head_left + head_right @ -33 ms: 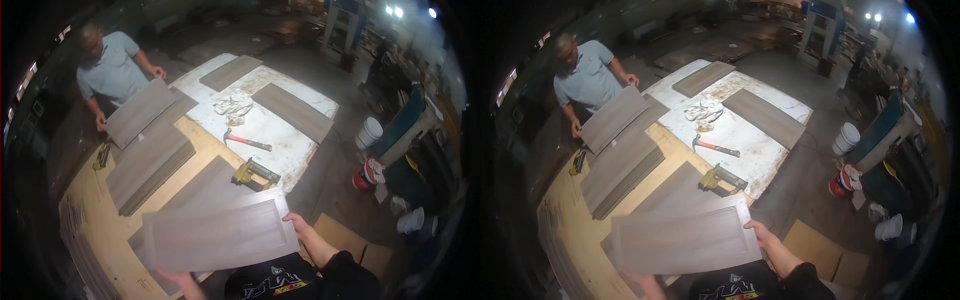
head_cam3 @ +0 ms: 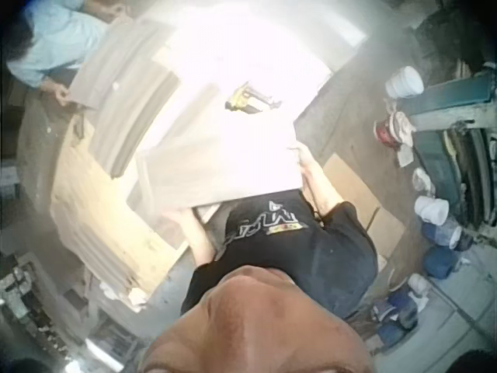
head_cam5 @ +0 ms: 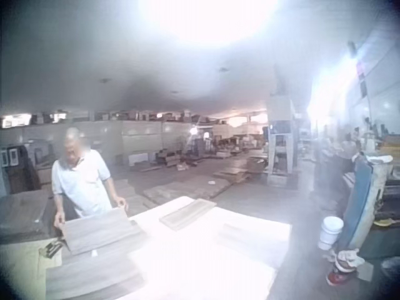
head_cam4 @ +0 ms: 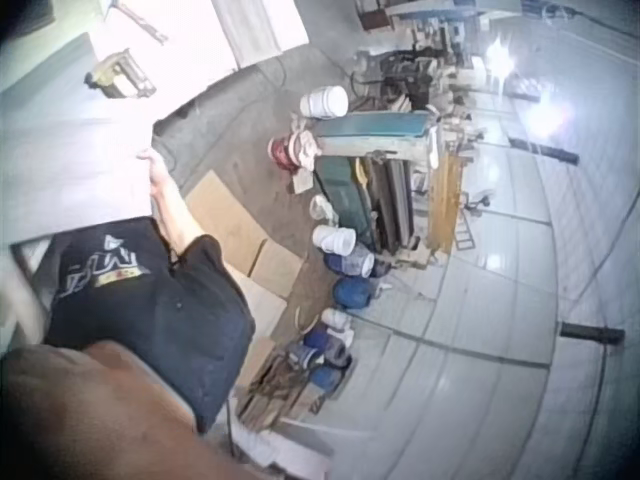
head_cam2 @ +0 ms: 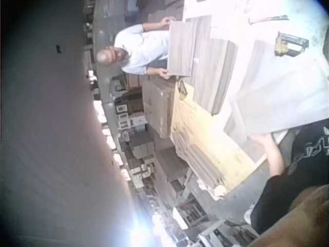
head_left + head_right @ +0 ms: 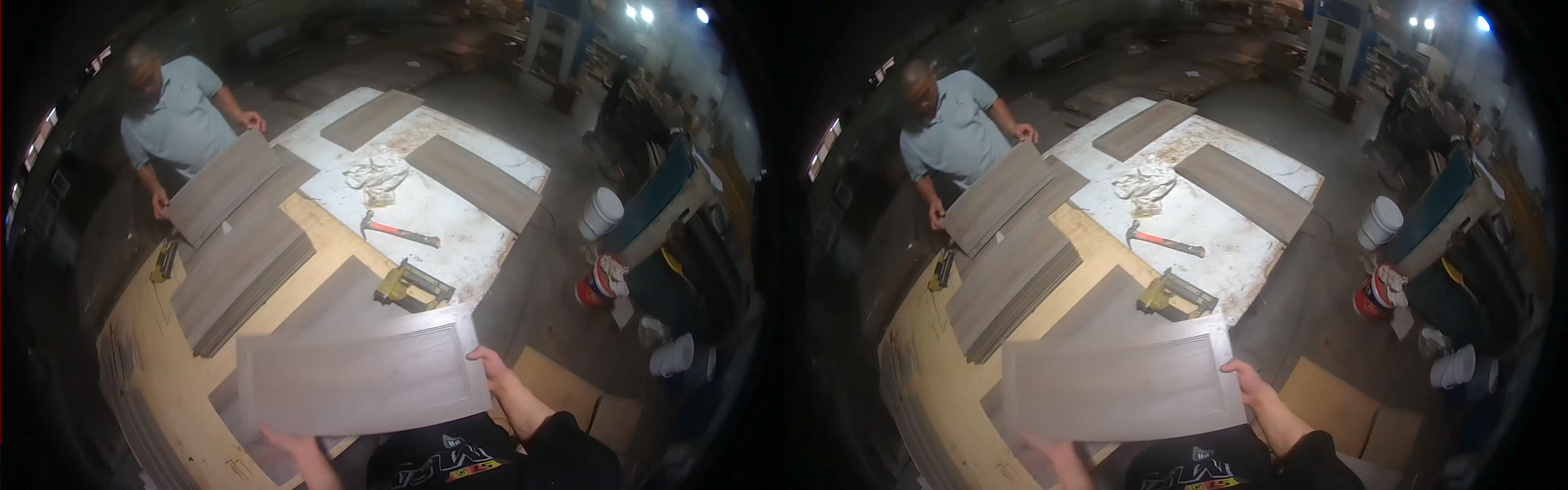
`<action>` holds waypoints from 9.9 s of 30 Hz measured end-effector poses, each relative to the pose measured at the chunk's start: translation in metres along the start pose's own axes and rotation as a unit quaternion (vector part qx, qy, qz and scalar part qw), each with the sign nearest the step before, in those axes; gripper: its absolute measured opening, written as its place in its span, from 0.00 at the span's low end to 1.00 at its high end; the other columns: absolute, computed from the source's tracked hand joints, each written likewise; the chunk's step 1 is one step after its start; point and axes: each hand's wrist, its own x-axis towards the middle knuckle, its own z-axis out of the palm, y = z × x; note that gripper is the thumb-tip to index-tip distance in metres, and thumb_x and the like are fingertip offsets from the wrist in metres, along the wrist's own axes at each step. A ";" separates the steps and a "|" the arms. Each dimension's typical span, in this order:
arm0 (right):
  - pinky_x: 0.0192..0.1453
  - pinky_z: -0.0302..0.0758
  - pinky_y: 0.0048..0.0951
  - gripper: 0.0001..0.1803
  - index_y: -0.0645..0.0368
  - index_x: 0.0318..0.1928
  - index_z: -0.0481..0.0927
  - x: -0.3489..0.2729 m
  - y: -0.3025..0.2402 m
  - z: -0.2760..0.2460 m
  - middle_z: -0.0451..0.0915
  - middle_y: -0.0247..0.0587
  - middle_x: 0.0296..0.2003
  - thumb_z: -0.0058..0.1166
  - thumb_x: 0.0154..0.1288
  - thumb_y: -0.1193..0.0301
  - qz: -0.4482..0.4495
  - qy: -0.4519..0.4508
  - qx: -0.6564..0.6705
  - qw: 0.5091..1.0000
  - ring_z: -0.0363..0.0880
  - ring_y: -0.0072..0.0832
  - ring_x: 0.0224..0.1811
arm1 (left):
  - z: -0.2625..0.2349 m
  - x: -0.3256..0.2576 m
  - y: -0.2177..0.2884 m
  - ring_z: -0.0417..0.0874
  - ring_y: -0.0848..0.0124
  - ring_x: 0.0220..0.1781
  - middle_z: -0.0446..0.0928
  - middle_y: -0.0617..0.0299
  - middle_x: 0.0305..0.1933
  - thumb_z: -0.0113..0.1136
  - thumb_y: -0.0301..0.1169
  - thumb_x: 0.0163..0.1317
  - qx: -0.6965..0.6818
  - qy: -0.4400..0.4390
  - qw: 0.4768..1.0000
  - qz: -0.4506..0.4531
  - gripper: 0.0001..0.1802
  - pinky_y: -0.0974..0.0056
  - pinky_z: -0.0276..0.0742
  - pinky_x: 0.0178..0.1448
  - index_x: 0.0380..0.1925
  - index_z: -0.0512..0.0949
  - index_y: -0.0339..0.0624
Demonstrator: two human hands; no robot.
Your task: Assembling wooden furniture panels using a pneumatic nail gun and hammer.
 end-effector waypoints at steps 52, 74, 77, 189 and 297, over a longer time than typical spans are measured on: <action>0.83 0.53 0.44 0.49 0.68 0.79 0.52 0.216 -0.382 -0.210 0.55 0.64 0.77 0.63 0.62 0.67 -0.376 0.563 -0.359 0.643 0.54 0.52 0.81 | 0.414 0.027 -0.163 0.83 0.64 0.60 0.78 0.54 0.64 0.50 0.39 0.80 0.088 0.002 0.903 -0.421 0.21 0.55 0.84 0.60 0.67 0.72 0.42; 0.80 0.57 0.41 0.45 0.67 0.77 0.58 0.223 -0.375 -0.225 0.62 0.62 0.74 0.60 0.61 0.70 -0.406 0.553 -0.385 0.617 0.60 0.52 0.78 | 0.320 -0.012 -0.147 0.80 0.55 0.64 0.76 0.52 0.65 0.52 0.41 0.78 0.042 0.059 0.912 -0.405 0.23 0.46 0.81 0.63 0.66 0.70 0.41; 0.80 0.59 0.42 0.43 0.69 0.76 0.59 0.225 -0.345 -0.212 0.64 0.63 0.73 0.61 0.63 0.71 -0.433 0.535 -0.350 0.635 0.62 0.51 0.77 | 0.294 -0.019 -0.141 0.83 0.62 0.60 0.80 0.55 0.61 0.51 0.39 0.79 0.026 0.093 0.913 -0.396 0.20 0.54 0.84 0.57 0.65 0.73 0.42; 0.56 0.80 0.31 0.21 0.69 0.58 0.77 0.259 0.602 0.415 0.86 0.45 0.49 0.64 0.70 0.72 0.002 -0.100 -0.551 0.829 0.85 0.29 0.51 | -0.398 0.030 0.116 0.85 0.67 0.46 0.85 0.55 0.46 0.66 0.44 0.70 0.122 0.241 0.936 -0.228 0.24 0.61 0.80 0.50 0.53 0.79 0.34; 0.75 0.56 0.61 0.25 0.44 0.58 0.82 0.236 0.532 0.359 0.72 0.43 0.64 0.63 0.60 0.55 -0.373 -0.065 -0.822 0.426 0.64 0.49 0.71 | -0.449 0.041 0.124 0.61 0.39 0.76 0.57 0.36 0.78 0.61 0.38 0.68 0.656 0.119 0.744 0.050 0.32 0.40 0.57 0.79 0.70 0.68 0.37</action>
